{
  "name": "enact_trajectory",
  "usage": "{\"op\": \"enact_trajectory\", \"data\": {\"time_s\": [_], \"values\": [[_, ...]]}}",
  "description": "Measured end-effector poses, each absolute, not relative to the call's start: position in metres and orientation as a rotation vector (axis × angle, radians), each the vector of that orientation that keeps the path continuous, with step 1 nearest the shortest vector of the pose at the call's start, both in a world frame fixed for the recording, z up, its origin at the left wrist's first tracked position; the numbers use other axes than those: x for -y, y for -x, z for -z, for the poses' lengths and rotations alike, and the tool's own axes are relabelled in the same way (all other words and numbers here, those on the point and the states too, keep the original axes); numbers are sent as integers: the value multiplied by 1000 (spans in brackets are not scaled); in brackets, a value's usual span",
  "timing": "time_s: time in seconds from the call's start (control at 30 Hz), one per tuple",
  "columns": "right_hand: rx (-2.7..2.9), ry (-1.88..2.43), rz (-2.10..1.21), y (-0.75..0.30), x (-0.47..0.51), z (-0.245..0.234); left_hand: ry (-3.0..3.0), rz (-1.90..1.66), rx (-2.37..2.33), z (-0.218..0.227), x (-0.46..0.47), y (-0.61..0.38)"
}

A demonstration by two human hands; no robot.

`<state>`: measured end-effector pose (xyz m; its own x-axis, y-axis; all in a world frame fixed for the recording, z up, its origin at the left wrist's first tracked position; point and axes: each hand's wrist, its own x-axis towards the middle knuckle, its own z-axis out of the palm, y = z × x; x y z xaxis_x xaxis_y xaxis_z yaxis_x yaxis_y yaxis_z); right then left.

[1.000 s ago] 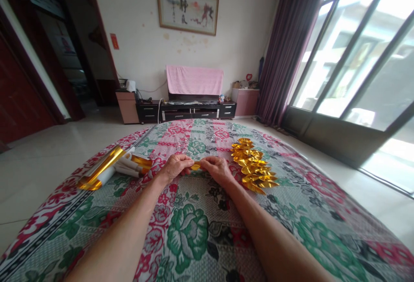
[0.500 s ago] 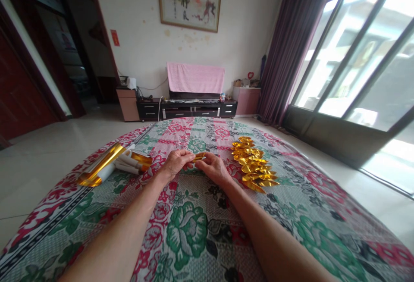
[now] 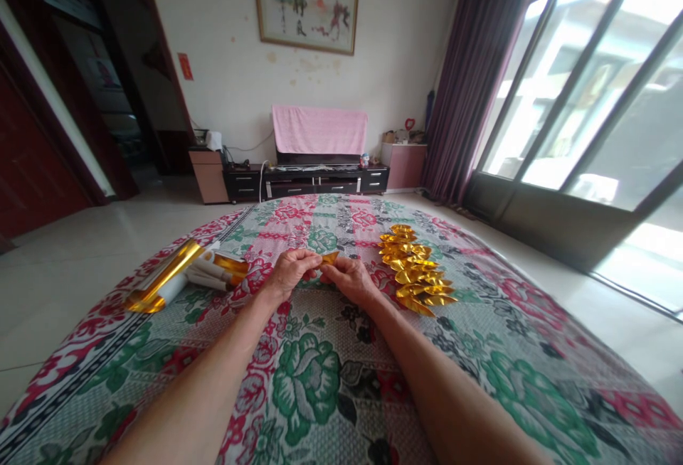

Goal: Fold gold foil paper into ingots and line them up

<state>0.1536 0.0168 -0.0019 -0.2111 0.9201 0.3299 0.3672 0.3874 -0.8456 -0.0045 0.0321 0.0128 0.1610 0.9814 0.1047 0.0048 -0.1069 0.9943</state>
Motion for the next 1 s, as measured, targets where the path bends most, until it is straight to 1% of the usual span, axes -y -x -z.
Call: {"op": "enact_trajectory", "data": {"time_s": [0.3, 0.53, 0.83, 1.0], "values": [[1719, 1134, -777, -154, -12, -5, -1418, -1139, -1054, -11, -33, 6], [1807, 1137, -765, -153, -13, -1, -1568, -1142, -1038, -8, -34, 6], [1804, 1091, -792, -152, -15, 2, -1539, -1108, -1084, -4, -38, 5], [1828, 1127, -700, -152, -15, 1, -1551, -1098, -1080, -3, -38, 3]]}}
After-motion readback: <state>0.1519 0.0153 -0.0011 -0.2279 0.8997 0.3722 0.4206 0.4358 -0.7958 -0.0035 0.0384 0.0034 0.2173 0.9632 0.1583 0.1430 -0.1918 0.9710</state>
